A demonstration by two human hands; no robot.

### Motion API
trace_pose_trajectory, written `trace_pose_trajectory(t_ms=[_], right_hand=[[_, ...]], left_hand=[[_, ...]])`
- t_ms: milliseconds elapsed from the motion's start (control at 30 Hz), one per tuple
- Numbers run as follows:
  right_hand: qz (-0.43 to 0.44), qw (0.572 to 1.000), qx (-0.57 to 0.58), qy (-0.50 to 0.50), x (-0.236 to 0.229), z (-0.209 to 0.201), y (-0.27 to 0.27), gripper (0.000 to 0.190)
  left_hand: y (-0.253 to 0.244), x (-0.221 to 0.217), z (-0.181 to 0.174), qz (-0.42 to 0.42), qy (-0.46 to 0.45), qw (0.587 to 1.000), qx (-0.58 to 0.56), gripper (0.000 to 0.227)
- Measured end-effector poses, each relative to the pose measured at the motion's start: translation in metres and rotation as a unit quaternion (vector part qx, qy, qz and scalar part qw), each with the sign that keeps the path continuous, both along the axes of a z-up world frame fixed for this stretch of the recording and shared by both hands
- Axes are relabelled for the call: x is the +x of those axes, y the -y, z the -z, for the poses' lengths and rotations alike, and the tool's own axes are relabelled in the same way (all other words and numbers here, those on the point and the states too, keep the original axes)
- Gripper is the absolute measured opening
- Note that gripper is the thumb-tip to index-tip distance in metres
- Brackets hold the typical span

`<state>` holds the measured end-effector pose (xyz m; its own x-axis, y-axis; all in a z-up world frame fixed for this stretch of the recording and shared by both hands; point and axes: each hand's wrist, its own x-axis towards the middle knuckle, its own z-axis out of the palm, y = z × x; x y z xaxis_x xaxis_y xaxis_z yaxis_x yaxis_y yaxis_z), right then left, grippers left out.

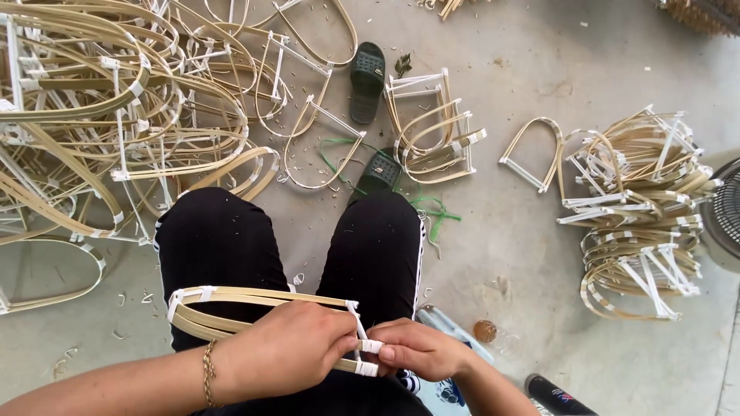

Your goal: The recorder is assembling and trimming curved bamboo components for furniture manufacturing.

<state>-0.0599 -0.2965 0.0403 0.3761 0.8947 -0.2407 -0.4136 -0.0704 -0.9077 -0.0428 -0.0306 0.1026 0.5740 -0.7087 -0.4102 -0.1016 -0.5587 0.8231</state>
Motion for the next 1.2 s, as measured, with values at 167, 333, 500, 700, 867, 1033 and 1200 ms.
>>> trace_pose_trajectory(t_ms=[167,333,500,700,867,1033,1200], right_hand=[[-0.009,0.999,-0.021,0.029,-0.001,-0.003,-0.004,0.043],[0.001,0.99,-0.041,0.136,0.002,-0.012,-0.015,0.039],[-0.005,0.989,-0.052,0.137,0.002,-0.014,-0.025,0.037],[0.007,0.991,-0.048,0.122,0.0,-0.003,-0.026,0.035],[0.0,0.992,-0.022,0.121,0.016,0.018,0.0,0.035],[0.431,0.875,-0.219,-0.002,0.024,0.193,0.076,0.027],[0.363,0.726,-0.583,0.039,-0.125,0.462,0.112,0.069]], left_hand=[[-0.001,-0.015,0.011,-0.008,0.127,0.986,-0.105,0.019],[-0.004,-0.02,0.011,-0.023,0.195,0.976,-0.097,0.013],[-0.009,-0.023,0.012,-0.016,0.212,0.972,-0.097,0.012],[-0.009,-0.029,0.03,0.032,0.234,0.97,-0.059,0.014],[0.004,-0.017,0.037,0.075,0.232,0.97,-0.001,0.019],[-0.009,0.014,0.041,0.018,0.335,0.935,0.12,0.052],[-0.044,0.025,0.061,0.056,0.357,0.87,0.336,0.053]])
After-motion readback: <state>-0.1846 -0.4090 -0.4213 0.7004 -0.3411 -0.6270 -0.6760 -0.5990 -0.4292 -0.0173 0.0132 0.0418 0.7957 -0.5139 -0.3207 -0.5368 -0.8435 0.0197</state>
